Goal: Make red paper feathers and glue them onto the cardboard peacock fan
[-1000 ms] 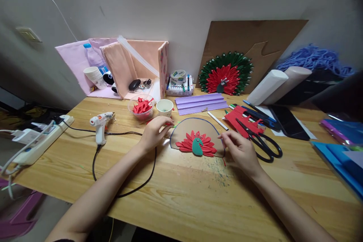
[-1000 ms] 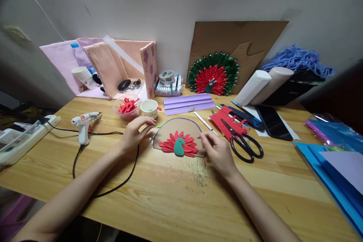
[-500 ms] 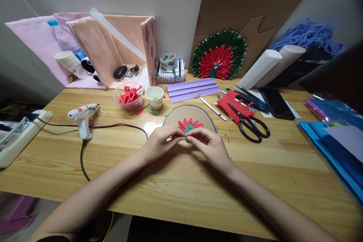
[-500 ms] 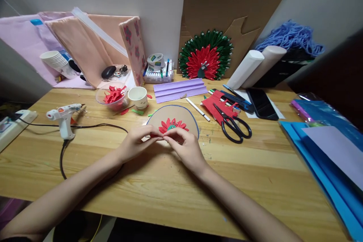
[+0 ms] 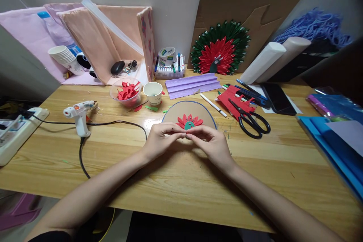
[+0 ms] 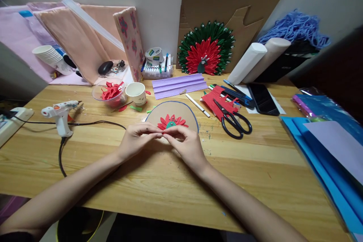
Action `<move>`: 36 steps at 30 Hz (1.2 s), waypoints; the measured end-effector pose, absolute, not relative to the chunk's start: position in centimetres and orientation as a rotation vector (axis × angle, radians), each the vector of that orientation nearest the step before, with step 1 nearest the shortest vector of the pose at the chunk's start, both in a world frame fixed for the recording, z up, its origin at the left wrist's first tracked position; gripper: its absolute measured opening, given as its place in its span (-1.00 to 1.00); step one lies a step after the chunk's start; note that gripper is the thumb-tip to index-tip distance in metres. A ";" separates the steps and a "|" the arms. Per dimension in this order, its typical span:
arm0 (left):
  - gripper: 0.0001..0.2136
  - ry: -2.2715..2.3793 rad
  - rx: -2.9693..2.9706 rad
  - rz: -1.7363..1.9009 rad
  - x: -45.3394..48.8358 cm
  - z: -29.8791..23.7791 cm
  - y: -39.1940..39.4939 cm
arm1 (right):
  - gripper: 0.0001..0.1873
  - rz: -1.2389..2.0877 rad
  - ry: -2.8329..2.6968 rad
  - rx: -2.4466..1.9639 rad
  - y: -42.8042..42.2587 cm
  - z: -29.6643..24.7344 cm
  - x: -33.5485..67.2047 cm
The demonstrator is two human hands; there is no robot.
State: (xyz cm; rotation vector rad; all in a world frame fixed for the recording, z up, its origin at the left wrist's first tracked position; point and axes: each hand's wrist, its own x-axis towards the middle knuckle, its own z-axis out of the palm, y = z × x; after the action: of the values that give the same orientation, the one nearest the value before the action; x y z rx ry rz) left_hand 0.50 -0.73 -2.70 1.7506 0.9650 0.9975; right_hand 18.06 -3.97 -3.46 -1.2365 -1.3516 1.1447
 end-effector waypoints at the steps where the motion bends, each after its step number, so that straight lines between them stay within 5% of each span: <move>1: -0.93 0.955 1.754 1.006 0.5 -2.7 -0.7 | -0.83 1.127 -1.363 -1.240 -4.0 -3.5 18.1; 14: -0.91 0.991 1.580 0.991 1.0 -3.0 -0.7 | -0.88 0.951 -1.473 -1.251 -3.7 -3.9 18.3; 20: -0.68 0.994 1.208 0.886 1.2 -3.0 -0.3 | -0.93 0.813 -1.559 -1.248 -3.6 -3.8 18.6; 36: -0.70 1.116 1.115 0.812 1.2 -2.7 -0.2 | -0.93 0.633 -1.723 -1.194 -3.4 -4.0 18.5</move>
State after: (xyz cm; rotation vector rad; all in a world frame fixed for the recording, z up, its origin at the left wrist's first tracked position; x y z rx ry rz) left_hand 1.24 -0.24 -2.68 1.1154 1.1160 0.8118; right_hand 18.49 -3.42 -3.96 -1.1944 -1.7230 0.6334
